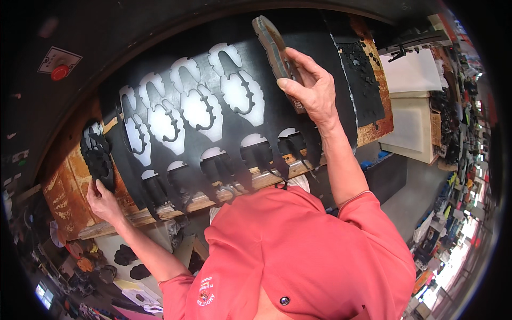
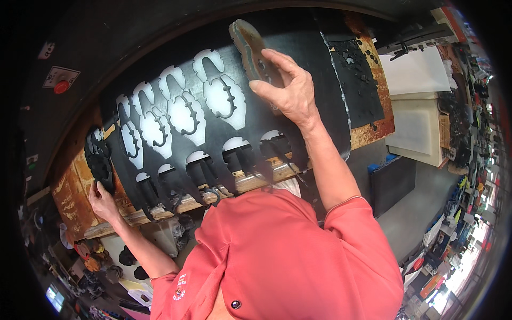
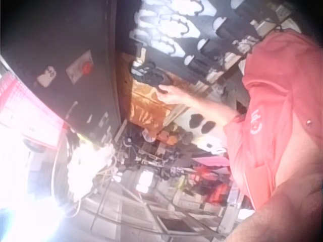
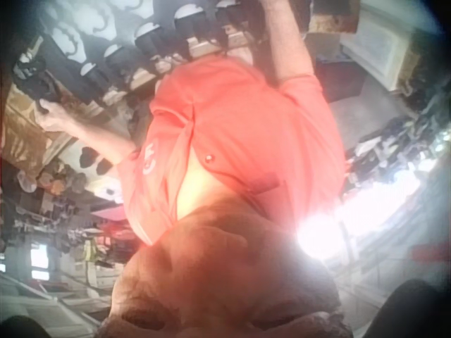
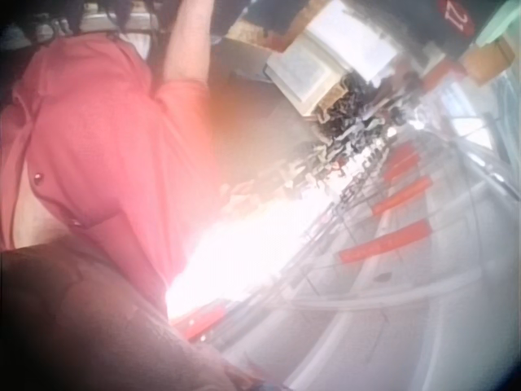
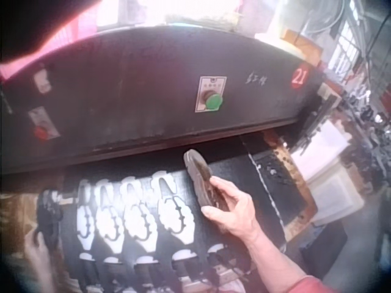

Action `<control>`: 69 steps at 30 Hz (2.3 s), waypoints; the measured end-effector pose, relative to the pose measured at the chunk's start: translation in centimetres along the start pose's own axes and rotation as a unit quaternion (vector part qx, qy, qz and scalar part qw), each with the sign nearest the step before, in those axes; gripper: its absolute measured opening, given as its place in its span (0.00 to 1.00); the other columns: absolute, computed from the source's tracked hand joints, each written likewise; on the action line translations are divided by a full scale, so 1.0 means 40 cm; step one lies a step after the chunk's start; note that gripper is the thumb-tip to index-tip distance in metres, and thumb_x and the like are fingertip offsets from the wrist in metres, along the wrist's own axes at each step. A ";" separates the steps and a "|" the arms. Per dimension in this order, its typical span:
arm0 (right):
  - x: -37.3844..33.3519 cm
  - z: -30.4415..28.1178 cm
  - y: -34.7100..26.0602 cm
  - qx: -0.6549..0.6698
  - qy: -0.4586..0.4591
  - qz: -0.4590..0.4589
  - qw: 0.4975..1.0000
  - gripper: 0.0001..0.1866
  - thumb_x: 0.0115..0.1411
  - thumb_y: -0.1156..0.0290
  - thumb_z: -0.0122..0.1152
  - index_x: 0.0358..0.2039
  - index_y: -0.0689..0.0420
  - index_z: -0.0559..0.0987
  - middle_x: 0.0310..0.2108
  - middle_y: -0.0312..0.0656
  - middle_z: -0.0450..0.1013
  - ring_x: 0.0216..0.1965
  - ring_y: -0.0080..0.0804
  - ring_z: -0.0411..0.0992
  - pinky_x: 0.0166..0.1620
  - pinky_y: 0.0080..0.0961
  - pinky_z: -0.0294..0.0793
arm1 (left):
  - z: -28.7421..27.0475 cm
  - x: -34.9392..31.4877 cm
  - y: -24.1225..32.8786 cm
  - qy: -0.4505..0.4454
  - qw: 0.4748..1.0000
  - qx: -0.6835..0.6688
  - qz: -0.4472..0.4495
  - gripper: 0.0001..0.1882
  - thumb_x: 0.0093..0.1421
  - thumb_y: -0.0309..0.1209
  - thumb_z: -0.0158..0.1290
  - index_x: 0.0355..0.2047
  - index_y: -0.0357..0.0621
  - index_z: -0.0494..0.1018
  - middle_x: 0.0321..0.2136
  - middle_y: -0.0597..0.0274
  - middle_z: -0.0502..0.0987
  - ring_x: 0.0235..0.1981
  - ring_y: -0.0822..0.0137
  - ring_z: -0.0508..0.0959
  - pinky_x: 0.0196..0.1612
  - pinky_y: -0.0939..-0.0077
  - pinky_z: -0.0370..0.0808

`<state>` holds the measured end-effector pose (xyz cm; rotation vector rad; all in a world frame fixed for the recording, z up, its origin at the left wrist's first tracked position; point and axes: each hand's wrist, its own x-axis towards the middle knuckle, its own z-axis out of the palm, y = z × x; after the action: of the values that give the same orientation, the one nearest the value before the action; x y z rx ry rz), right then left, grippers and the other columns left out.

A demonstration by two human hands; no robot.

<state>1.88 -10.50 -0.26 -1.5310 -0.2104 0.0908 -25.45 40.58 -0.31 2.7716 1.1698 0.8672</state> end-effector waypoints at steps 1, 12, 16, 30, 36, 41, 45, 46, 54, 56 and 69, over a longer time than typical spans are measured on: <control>0.000 -0.001 0.006 -0.095 -0.002 -0.041 0.995 0.38 0.52 0.66 0.80 0.62 0.67 0.79 0.64 0.51 0.74 0.62 0.38 0.74 0.66 0.31 0.73 | 0.005 -0.004 0.033 0.006 0.999 -0.037 -0.009 0.17 0.72 0.35 0.59 0.54 0.38 0.83 0.49 0.52 0.85 0.48 0.59 0.84 0.55 0.64 0.78; 0.000 0.026 0.062 -0.405 -0.004 -0.204 0.891 0.39 0.46 0.63 0.78 0.59 0.61 0.80 0.65 0.60 0.70 0.63 0.58 0.71 0.65 0.44 0.74 | 0.010 -0.140 0.427 -0.104 0.932 -0.316 0.142 0.12 0.69 0.20 0.58 0.52 0.35 0.82 0.48 0.51 0.83 0.49 0.58 0.83 0.53 0.68 0.80; -0.018 0.019 0.057 -0.393 -0.002 -0.212 0.895 0.41 0.47 0.62 0.81 0.62 0.59 0.78 0.67 0.57 0.69 0.64 0.57 0.70 0.66 0.44 0.72 | -0.053 -0.230 0.485 -0.175 0.897 -0.364 0.179 0.05 0.67 0.18 0.58 0.42 0.33 0.81 0.39 0.50 0.84 0.40 0.56 0.84 0.46 0.66 0.80; -0.072 -0.024 0.047 -0.256 0.100 -0.204 0.940 0.30 0.55 0.69 0.78 0.58 0.61 0.80 0.58 0.47 0.77 0.57 0.40 0.78 0.60 0.33 0.78 | -0.053 -0.463 0.535 -0.123 0.876 -0.318 0.341 0.10 0.58 0.22 0.66 0.30 0.44 0.73 0.27 0.60 0.76 0.29 0.53 0.75 0.34 0.58 0.68; -0.057 -0.044 -0.101 -0.170 0.178 -0.330 0.912 0.07 0.64 0.73 0.72 0.32 0.61 0.83 0.28 0.41 0.78 0.29 0.31 0.78 0.36 0.27 0.77 | -0.055 -0.473 0.534 -0.092 0.889 -0.294 0.340 0.10 0.62 0.24 0.64 0.28 0.42 0.72 0.26 0.56 0.73 0.29 0.51 0.74 0.35 0.57 0.69; -0.032 -0.060 -0.146 -0.253 0.143 -0.408 0.866 0.07 0.62 0.73 0.71 0.30 0.60 0.81 0.27 0.43 0.77 0.27 0.40 0.77 0.33 0.33 0.76 | -0.048 -0.487 0.532 -0.081 0.904 -0.272 0.321 0.15 0.64 0.25 0.63 0.25 0.41 0.68 0.24 0.55 0.72 0.29 0.50 0.73 0.35 0.55 0.69; -0.188 -0.101 -0.042 -0.230 0.122 -0.310 0.914 0.08 0.65 0.73 0.71 0.31 0.62 0.82 0.20 0.34 0.70 0.24 0.18 0.65 0.29 0.23 0.68 | -0.051 -0.495 0.534 -0.047 0.902 -0.275 0.330 0.15 0.65 0.25 0.62 0.24 0.42 0.67 0.23 0.56 0.71 0.29 0.51 0.73 0.34 0.56 0.69; -0.227 -0.105 -0.008 -0.231 0.130 -0.271 0.925 0.08 0.65 0.73 0.71 0.31 0.62 0.83 0.19 0.33 0.68 0.23 0.17 0.63 0.29 0.23 0.67 | -0.052 -0.496 0.536 -0.053 0.902 -0.277 0.327 0.15 0.65 0.26 0.62 0.24 0.42 0.67 0.23 0.56 0.71 0.29 0.51 0.73 0.34 0.56 0.69; -0.272 -0.114 0.106 -0.282 0.076 -0.167 0.942 0.08 0.62 0.71 0.73 0.30 0.62 0.84 0.19 0.39 0.70 0.21 0.25 0.67 0.29 0.26 0.69 | -0.046 -0.492 0.541 -0.063 0.908 -0.268 0.317 0.16 0.65 0.27 0.62 0.23 0.42 0.67 0.23 0.56 0.70 0.28 0.51 0.73 0.34 0.56 0.69; -0.270 -0.116 0.105 -0.275 0.068 -0.153 0.947 0.07 0.62 0.71 0.73 0.31 0.61 0.85 0.18 0.38 0.69 0.21 0.24 0.66 0.29 0.26 0.69 | -0.046 -0.493 0.538 -0.067 0.908 -0.267 0.315 0.16 0.65 0.27 0.62 0.23 0.42 0.67 0.23 0.56 0.70 0.28 0.51 0.73 0.34 0.56 0.68; -0.283 -0.141 0.117 -0.196 0.100 -0.057 0.974 0.11 0.62 0.64 0.73 0.34 0.60 0.87 0.18 0.35 0.73 0.22 0.16 0.69 0.29 0.23 0.70 | -0.058 -0.493 0.533 -0.106 0.904 -0.283 0.303 0.17 0.65 0.27 0.62 0.22 0.42 0.67 0.22 0.57 0.70 0.28 0.52 0.73 0.35 0.56 0.67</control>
<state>-7.78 -18.00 -5.99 -1.9043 -0.1601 -0.2077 -23.77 11.66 -3.32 2.6147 -0.0272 0.7343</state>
